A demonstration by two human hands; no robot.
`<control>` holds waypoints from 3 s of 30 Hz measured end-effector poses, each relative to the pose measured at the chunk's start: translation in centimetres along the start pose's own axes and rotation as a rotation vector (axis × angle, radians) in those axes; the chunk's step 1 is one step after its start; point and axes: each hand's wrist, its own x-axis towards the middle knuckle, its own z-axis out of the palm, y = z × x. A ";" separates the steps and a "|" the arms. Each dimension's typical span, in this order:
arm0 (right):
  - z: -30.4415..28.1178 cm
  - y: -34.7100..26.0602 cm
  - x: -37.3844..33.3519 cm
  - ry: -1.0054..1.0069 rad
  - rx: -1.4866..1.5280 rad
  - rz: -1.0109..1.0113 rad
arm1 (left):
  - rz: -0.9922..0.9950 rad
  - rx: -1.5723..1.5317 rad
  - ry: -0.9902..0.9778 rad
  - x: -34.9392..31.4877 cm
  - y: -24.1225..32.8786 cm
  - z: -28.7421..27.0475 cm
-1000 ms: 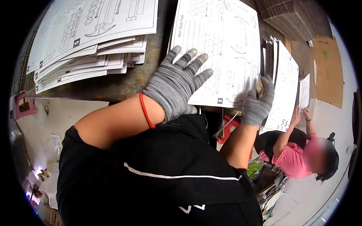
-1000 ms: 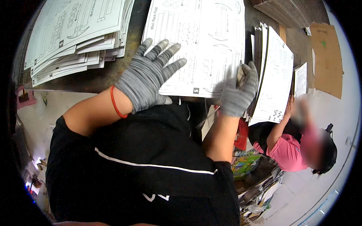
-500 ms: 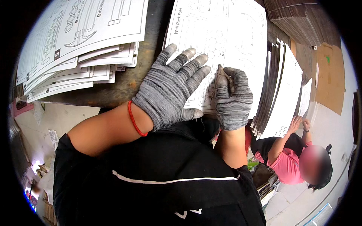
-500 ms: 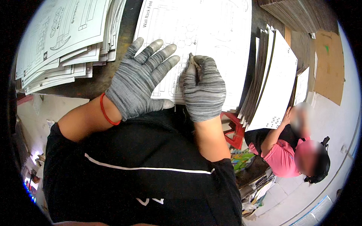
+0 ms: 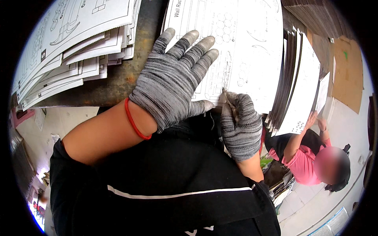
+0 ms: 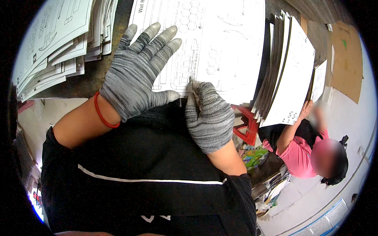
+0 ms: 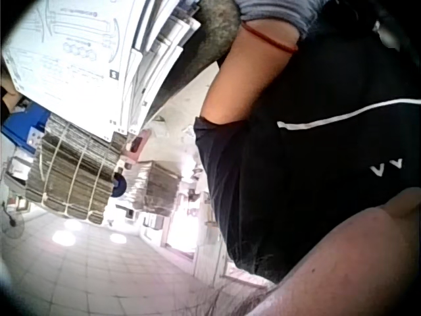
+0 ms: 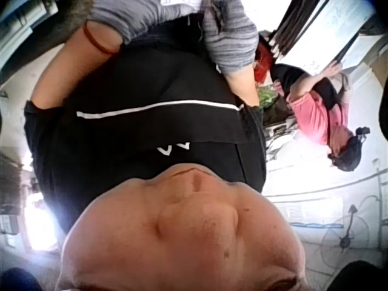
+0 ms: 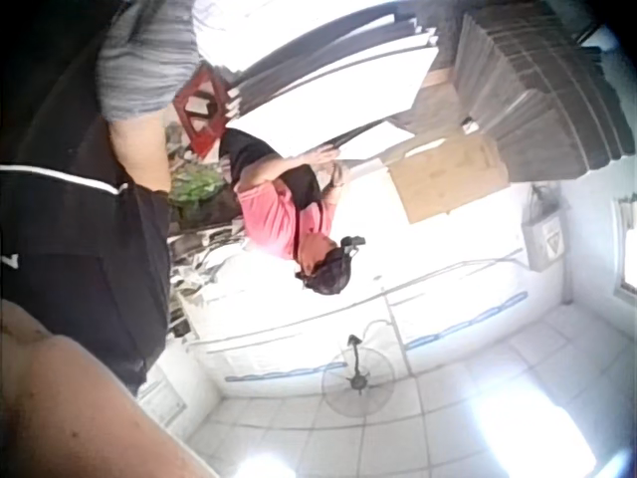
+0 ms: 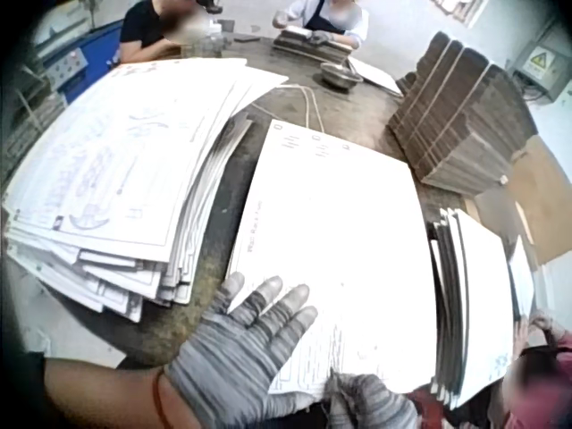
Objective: The person repeatedly punches holes into printed paper sheets using a handheld punch tool. They pick up each sheet, align it, punch, and place it into a completed stack. Other workers are visible in the background performing similar tasks.
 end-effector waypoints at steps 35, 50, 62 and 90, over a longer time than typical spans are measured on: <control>-0.1 -0.3 -0.3 -0.033 0.146 -0.034 | 0.023 -0.024 0.033 -0.3 -0.5 -0.5; -1.0 8.4 -2.8 0.531 0.201 0.034 | -0.584 -0.332 -0.182 -3.9 -1.3 -6.8; -1.6 6.4 -3.2 0.596 0.522 -0.177 | -0.500 -0.906 0.246 -7.0 -2.5 -10.9; 0.9 3.5 1.3 0.232 0.490 0.093 | -0.041 0.079 -0.128 0.5 1.0 -0.8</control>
